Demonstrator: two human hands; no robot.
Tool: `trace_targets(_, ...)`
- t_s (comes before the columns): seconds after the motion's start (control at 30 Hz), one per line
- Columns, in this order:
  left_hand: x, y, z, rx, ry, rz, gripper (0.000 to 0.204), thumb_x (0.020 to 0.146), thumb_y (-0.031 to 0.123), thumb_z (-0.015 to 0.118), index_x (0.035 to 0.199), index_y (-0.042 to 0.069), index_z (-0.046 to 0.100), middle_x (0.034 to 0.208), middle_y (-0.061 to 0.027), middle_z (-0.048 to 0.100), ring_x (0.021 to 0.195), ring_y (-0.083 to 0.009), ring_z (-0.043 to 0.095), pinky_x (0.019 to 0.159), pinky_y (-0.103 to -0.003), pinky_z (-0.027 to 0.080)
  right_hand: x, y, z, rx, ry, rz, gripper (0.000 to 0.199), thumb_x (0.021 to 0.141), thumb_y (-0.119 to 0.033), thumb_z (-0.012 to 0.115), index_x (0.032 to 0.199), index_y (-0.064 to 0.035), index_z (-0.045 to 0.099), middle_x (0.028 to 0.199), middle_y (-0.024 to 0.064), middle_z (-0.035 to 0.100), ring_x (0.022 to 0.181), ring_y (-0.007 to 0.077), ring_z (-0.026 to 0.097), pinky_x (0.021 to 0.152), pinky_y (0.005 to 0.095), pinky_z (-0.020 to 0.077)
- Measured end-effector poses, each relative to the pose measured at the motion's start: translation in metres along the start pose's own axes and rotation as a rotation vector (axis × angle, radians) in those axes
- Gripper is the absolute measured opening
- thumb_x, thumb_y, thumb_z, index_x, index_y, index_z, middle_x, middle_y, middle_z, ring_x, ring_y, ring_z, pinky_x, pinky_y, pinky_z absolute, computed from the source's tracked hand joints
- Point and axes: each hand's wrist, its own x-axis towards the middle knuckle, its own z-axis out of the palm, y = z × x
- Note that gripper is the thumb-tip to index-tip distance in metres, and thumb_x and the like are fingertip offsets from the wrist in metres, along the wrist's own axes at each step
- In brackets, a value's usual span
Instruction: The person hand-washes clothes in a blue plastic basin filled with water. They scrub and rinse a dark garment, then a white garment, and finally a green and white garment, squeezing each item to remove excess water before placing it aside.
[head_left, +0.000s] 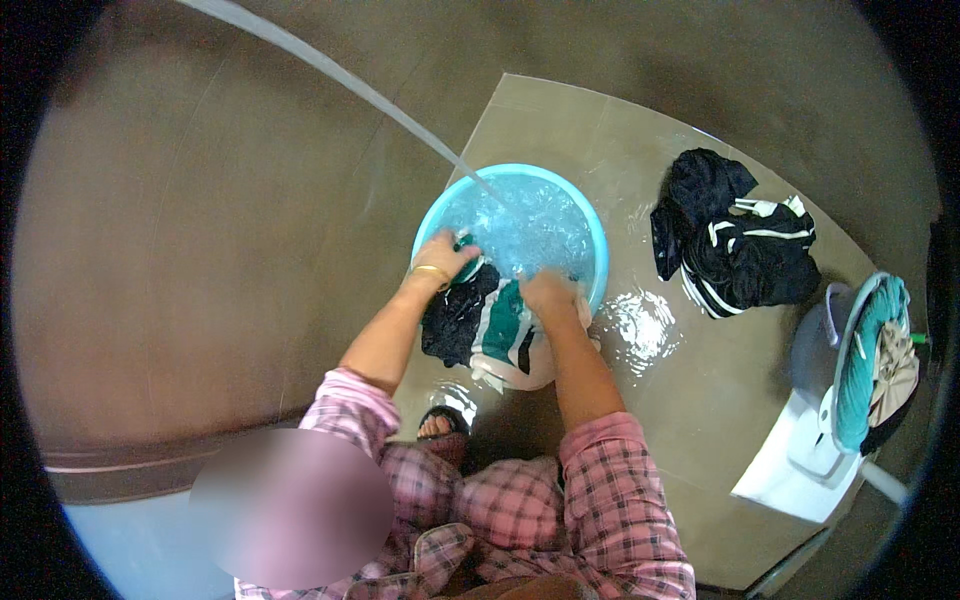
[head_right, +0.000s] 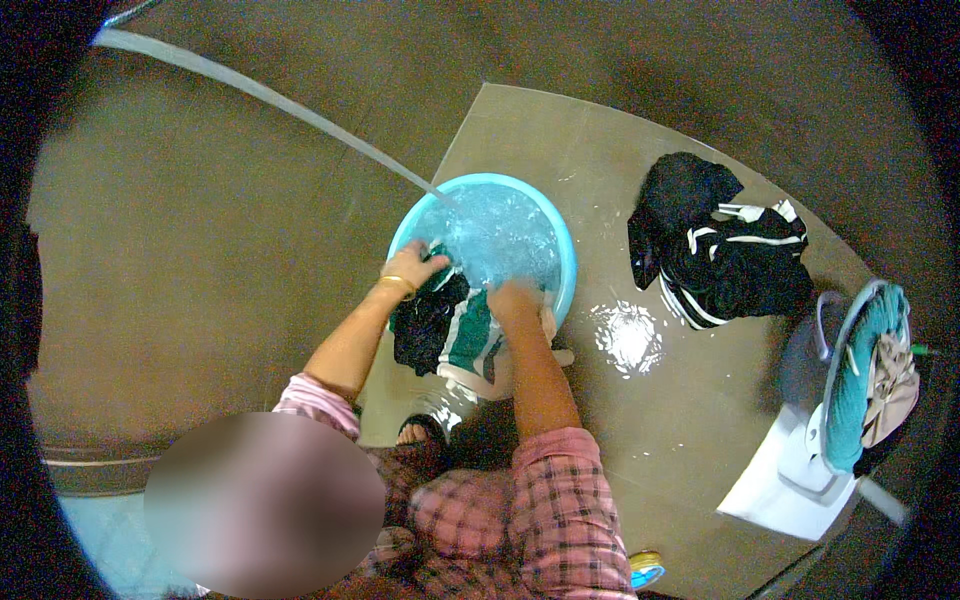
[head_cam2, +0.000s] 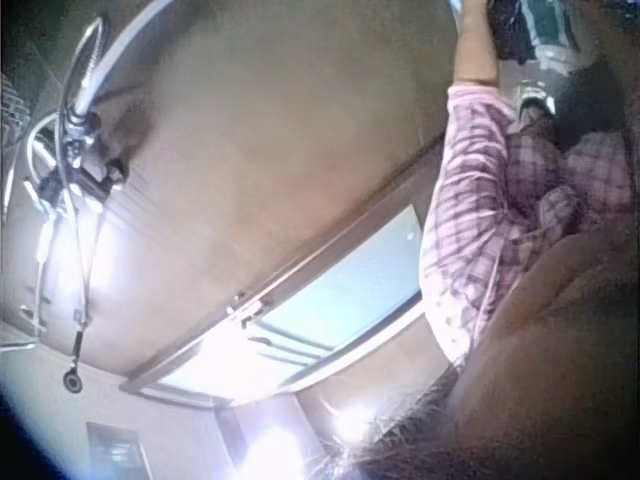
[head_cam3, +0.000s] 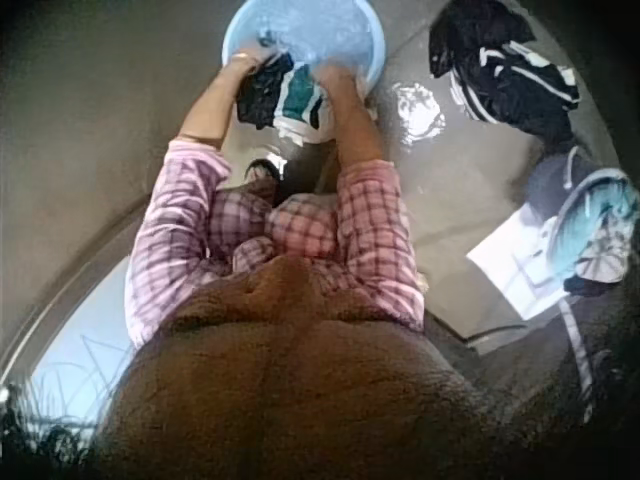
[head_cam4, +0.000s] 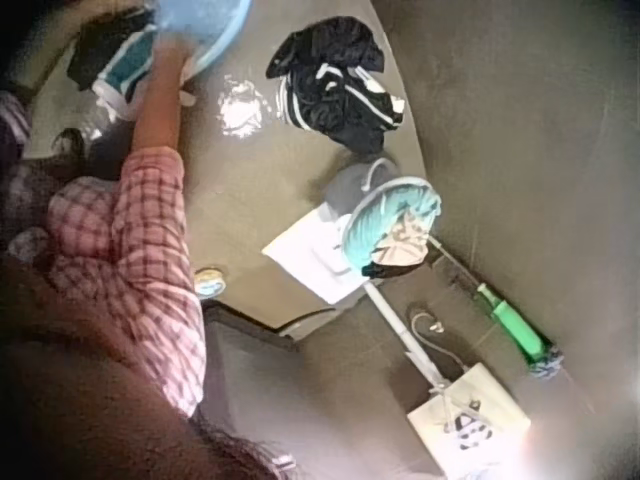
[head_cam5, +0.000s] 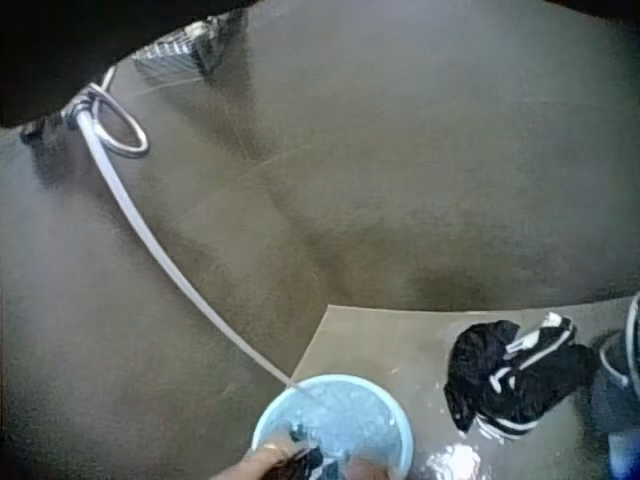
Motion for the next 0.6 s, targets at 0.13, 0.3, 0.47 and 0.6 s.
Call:
trace_targets(0.13,0.017,-0.002,0.054,0.182,-0.125,0.054,0.054,0.076,0.044,0.067,0.109,0.002,0.060,0.110,-0.0202,0.061,0.105,-0.0360,0.058,0.089,-0.043,0.045,-0.011,-0.003,-0.012,-0.116,-0.217,0.030,0.064,0.078,-0.057,0.059,0.109,-0.0010,0.063,0.119,0.0230,0.057,0.111,0.0348,0.056,0.091,0.0406,0.0438)
trace_targets(0.3,0.027,-0.052,0.019,-0.403,0.175,0.245,0.038,0.081,0.036,0.067,0.096,0.002,0.061,0.090,-0.0194,0.066,0.081,-0.0297,0.063,0.075,-0.038,0.048,-0.016,0.021,-0.019,0.066,-0.265,-0.242,0.060,0.077,-0.050,0.062,0.106,0.0023,0.062,0.107,0.0194,0.063,0.098,0.0350,0.060,0.085,0.0399,0.0451)
trace_targets(0.47,0.020,-0.095,-0.106,-0.874,0.105,0.314,0.016,0.085,0.020,0.066,0.091,0.005,0.065,0.082,0.0030,0.063,0.072,-0.0064,0.054,0.069,-0.024,0.047,-0.091,0.010,-0.086,0.716,0.033,-0.314,0.031,0.084,-0.030,0.060,0.091,-0.0009,0.065,0.082,0.0118,0.065,0.077,0.0201,0.061,0.072,0.0337,0.0467)
trace_targets(0.6,-0.008,-0.082,-0.193,-0.922,0.216,0.296,0.017,0.088,0.023,0.063,0.091,0.006,0.065,0.082,0.0025,0.065,0.071,-0.0057,0.056,0.066,-0.022,0.047,-0.162,-0.027,-0.146,0.851,0.181,-0.377,0.018,0.086,-0.018,0.060,0.091,-0.0008,0.064,0.079,0.0057,0.064,0.074,0.0108,0.056,0.067,0.0268,0.0442)
